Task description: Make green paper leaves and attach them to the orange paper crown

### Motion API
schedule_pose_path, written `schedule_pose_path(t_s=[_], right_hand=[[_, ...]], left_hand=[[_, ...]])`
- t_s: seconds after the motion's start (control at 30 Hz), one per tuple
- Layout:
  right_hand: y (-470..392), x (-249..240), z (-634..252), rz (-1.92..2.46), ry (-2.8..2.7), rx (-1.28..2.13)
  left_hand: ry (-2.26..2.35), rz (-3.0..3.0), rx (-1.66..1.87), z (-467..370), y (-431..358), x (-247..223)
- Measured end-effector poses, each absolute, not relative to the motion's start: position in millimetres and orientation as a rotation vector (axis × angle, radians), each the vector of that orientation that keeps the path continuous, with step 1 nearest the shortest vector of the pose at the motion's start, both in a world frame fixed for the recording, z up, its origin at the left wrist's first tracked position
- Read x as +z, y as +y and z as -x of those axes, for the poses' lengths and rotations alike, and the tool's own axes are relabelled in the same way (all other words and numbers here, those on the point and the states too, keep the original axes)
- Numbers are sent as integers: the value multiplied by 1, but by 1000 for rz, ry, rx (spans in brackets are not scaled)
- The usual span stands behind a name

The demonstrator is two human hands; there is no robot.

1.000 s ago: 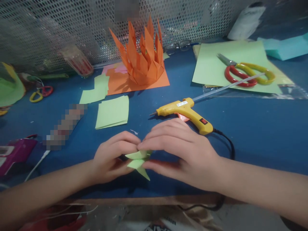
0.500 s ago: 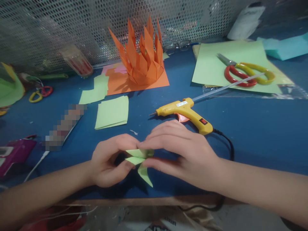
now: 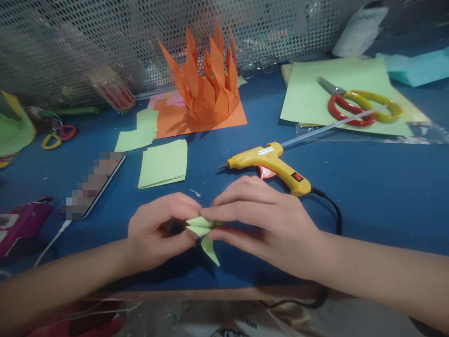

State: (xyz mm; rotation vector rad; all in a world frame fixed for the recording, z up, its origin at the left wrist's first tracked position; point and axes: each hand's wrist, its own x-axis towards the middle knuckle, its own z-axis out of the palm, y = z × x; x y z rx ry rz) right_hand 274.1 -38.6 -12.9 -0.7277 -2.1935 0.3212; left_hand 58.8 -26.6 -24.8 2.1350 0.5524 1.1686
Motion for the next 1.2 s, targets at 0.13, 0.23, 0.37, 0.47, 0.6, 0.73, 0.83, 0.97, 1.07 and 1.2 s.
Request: schedule_pose_path(t_s=[0.13, 0.23, 0.37, 0.47, 0.6, 0.73, 0.83, 0.97, 1.07, 1.2], right_hand=[[-38, -12, -275, 737, -2193, 343], [-37, -12, -276, 741, -2199, 336], [-37, -12, -276, 729, -2204, 337], [-37, -12, -276, 727, -2207, 370], [-38, -13, -276, 717, -2202, 333], [-39, -16, -275, 695, -2213, 269], [-39, -17, -275, 685, -2238, 242], [-40, -17, -274, 712, -2234, 210], [-40, -18, -274, 722, -2237, 194], [-39, -19, -275, 746, -2240, 160]], left_hand=[[589, -2101, 1158, -60, -27, -25], [609, -2081, 1142, -61, -27, -24], [627, -2054, 1143, -62, -28, -26], [656, -2021, 1144, -63, -29, -26], [683, -1960, 1142, -66, -30, -26], [716, -1886, 1114, -67, -30, -25], [745, -1839, 1079, -67, -29, -25], [770, -1775, 1075, -67, -31, -28], [766, -1757, 1123, -66, -33, -30], [743, -1812, 1135, -65, -33, -29]])
